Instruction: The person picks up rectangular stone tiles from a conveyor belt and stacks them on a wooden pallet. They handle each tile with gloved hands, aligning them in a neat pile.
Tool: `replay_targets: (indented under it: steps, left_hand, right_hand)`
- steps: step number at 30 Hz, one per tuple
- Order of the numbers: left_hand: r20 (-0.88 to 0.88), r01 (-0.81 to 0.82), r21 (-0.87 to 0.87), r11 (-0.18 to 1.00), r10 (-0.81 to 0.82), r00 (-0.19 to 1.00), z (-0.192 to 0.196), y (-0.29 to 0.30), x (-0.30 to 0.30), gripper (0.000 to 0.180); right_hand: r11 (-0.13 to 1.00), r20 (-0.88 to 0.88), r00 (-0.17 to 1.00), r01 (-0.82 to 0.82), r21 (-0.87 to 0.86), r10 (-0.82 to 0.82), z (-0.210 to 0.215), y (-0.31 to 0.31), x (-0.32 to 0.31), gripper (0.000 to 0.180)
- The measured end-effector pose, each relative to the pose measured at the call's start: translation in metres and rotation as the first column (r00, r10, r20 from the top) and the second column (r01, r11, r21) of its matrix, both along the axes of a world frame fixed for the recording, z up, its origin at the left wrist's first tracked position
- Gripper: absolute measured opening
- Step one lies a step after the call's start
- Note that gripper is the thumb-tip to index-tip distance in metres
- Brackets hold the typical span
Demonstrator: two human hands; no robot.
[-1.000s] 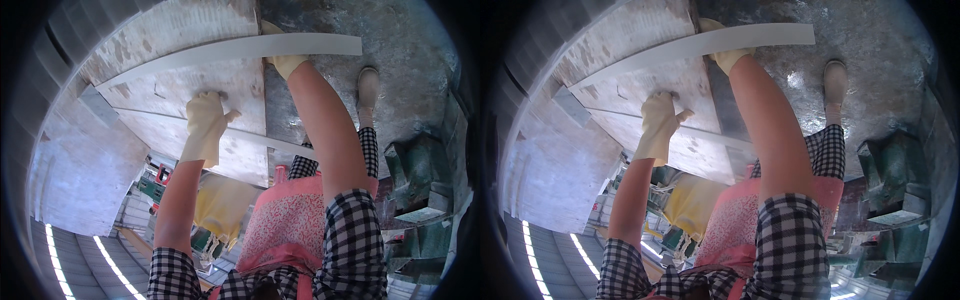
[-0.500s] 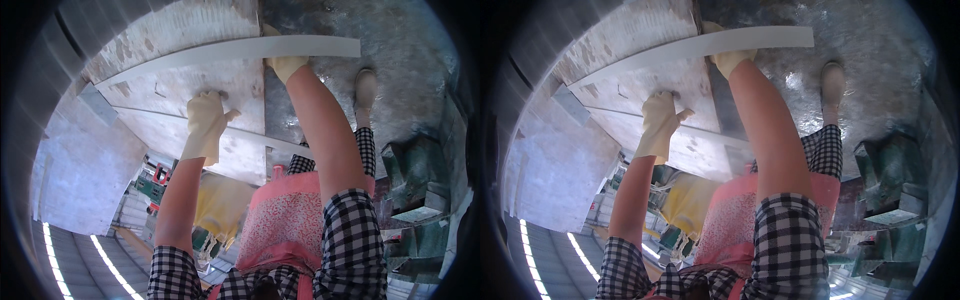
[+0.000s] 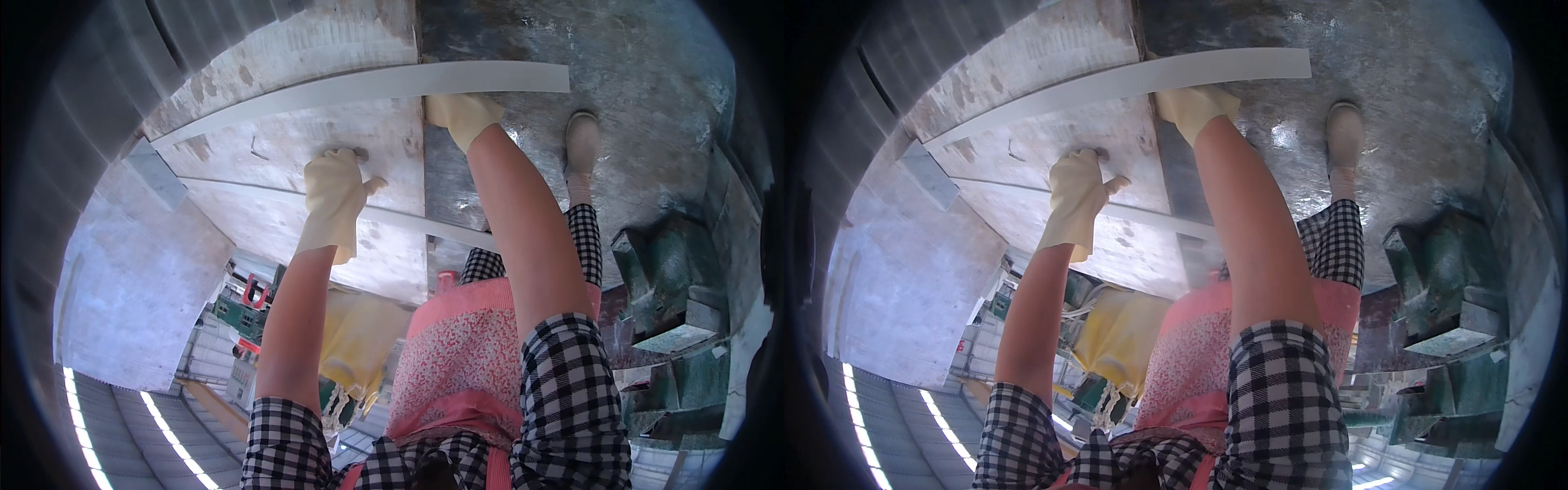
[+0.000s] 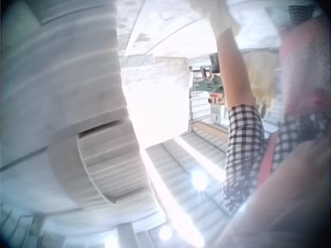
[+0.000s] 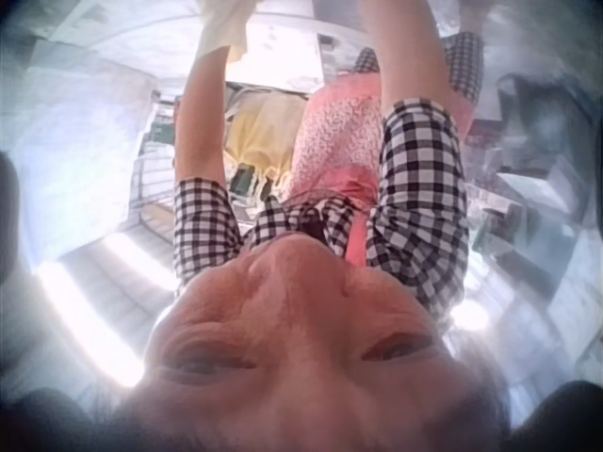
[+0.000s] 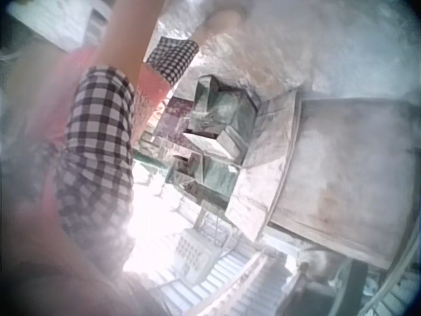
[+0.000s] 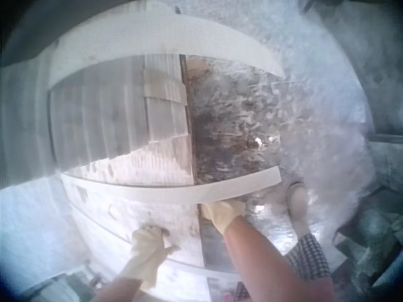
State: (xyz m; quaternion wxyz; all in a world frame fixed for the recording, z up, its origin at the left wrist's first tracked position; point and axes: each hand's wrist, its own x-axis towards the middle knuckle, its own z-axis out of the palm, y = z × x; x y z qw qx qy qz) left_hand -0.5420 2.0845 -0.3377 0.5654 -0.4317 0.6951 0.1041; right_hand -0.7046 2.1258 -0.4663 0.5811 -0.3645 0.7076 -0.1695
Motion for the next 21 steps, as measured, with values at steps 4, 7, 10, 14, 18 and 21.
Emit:
replay_targets:
  steps: [4, 7, 10, 14, 18, 21]
  left_hand:
    - [-0.042, 0.041, -0.009, 0.999, -0.041, 0.998, 0.001, 0.001, 0.001, 0.064]
    - [-0.013, 0.031, 0.015, 0.999, -0.031, 0.999, 0.001, 0.001, 0.001, 0.063]
    - [0.015, 0.011, 0.023, 1.000, -0.011, 1.000, 0.000, -0.001, 0.001, 0.062]
    - [0.009, 0.003, 0.027, 1.000, -0.004, 1.000, 0.000, -0.002, 0.002, 0.061]
    - [0.025, 0.004, 0.027, 1.000, -0.005, 1.000, 0.000, -0.002, 0.000, 0.061]
    - [0.088, -0.016, 0.006, 1.000, 0.015, 0.996, -0.001, -0.001, -0.002, 0.060]
  right_hand:
    - [0.999, -0.040, 0.998, -0.048, 0.006, 0.048, 0.001, -0.001, -0.002, 0.043]
    - [0.997, -0.059, 0.995, -0.077, 0.013, 0.078, 0.002, -0.001, -0.004, 0.043]
    - [0.994, -0.069, 0.991, -0.111, 0.019, 0.112, 0.004, -0.002, -0.006, 0.043]
    - [0.987, -0.076, 0.985, -0.155, 0.029, 0.157, 0.009, -0.002, -0.009, 0.042]
    - [0.979, -0.053, 0.978, -0.199, 0.040, 0.201, 0.016, -0.002, -0.007, 0.042]
    - [0.975, -0.027, 0.976, -0.216, 0.060, 0.218, 0.019, -0.003, -0.004, 0.042]
